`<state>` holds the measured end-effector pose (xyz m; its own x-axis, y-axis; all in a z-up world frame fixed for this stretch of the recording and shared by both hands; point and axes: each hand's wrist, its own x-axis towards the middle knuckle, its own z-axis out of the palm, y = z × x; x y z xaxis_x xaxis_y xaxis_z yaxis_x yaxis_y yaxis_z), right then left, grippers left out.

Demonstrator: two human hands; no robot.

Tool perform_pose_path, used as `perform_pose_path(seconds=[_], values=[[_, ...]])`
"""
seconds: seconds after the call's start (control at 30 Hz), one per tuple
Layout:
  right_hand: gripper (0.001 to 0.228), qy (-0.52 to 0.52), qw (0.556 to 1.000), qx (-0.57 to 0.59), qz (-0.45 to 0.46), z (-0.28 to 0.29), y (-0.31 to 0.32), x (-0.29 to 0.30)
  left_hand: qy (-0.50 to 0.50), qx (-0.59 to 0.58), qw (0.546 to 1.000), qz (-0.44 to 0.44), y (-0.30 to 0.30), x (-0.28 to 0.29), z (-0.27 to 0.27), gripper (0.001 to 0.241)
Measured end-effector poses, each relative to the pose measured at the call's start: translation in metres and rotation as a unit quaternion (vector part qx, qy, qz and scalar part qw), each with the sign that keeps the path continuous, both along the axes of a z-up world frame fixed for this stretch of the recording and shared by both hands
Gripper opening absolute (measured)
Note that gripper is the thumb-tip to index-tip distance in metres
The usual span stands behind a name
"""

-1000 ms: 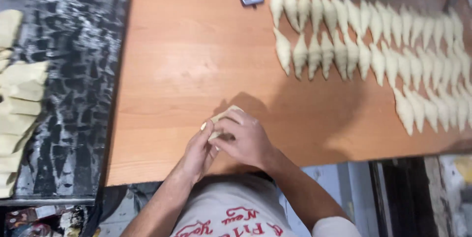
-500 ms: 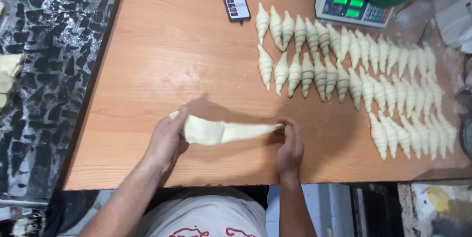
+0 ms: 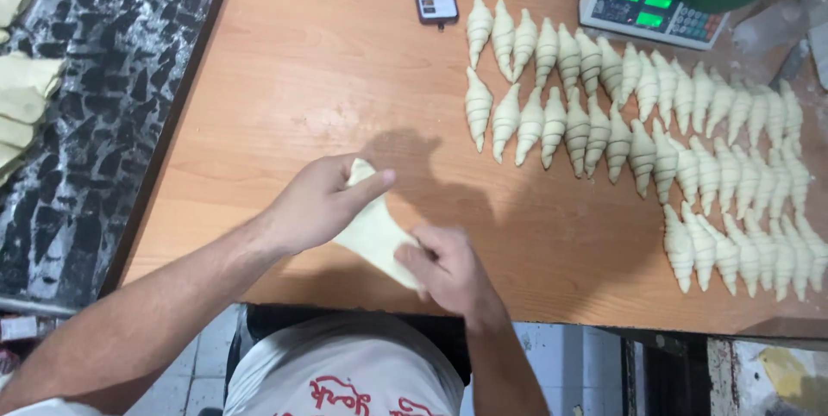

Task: Rolling and shaping croissant dough on a wooden workbench.

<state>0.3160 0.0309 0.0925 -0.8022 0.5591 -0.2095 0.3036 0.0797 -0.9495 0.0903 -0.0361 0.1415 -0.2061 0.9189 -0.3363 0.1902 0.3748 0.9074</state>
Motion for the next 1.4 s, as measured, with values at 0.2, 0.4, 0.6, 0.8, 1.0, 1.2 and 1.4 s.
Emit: perform_pose_path(seconds=[0.2, 0.4, 0.6, 0.8, 1.0, 1.2, 1.4], values=[[0.027, -0.18, 0.982, 0.003, 0.052, 0.028, 0.052, 0.045, 0.289, 0.025, 0.955, -0.063, -0.007, -0.054, 0.001, 0.034], [0.034, -0.216, 0.975, 0.0, -0.049, -0.01, 0.107, 0.099, 0.304, -0.11, 0.945, 0.042, -0.006, -0.09, -0.001, 0.042], [0.027, -0.372, 0.859, 0.269, -0.226, 0.002, 0.083, 0.053, 0.028, -0.09, 0.984, 0.15, -0.012, -0.083, 0.0, 0.053], [0.056, 0.105, 0.849, 0.514, -0.066, 0.045, -0.019, -0.044, -0.118, 0.061, 0.991, -0.019, -0.027, -0.033, -0.007, 0.048], [0.034, 0.096, 0.881, 0.453, -0.094, 0.078, -0.007, -0.025, 0.268, 0.289, 0.911, -0.122, -0.049, -0.019, 0.071, 0.035], [0.044, 0.172, 0.93, 0.318, 0.062, 0.187, -0.005, -0.009, 0.347, 0.324, 0.874, -0.104, -0.048, -0.014, 0.142, 0.025], [0.031, 0.115, 0.884, 0.453, 0.018, 0.22, 0.021, -0.048, 0.235, 0.294, 0.921, -0.101, -0.02, -0.045, 0.148, 0.03]])
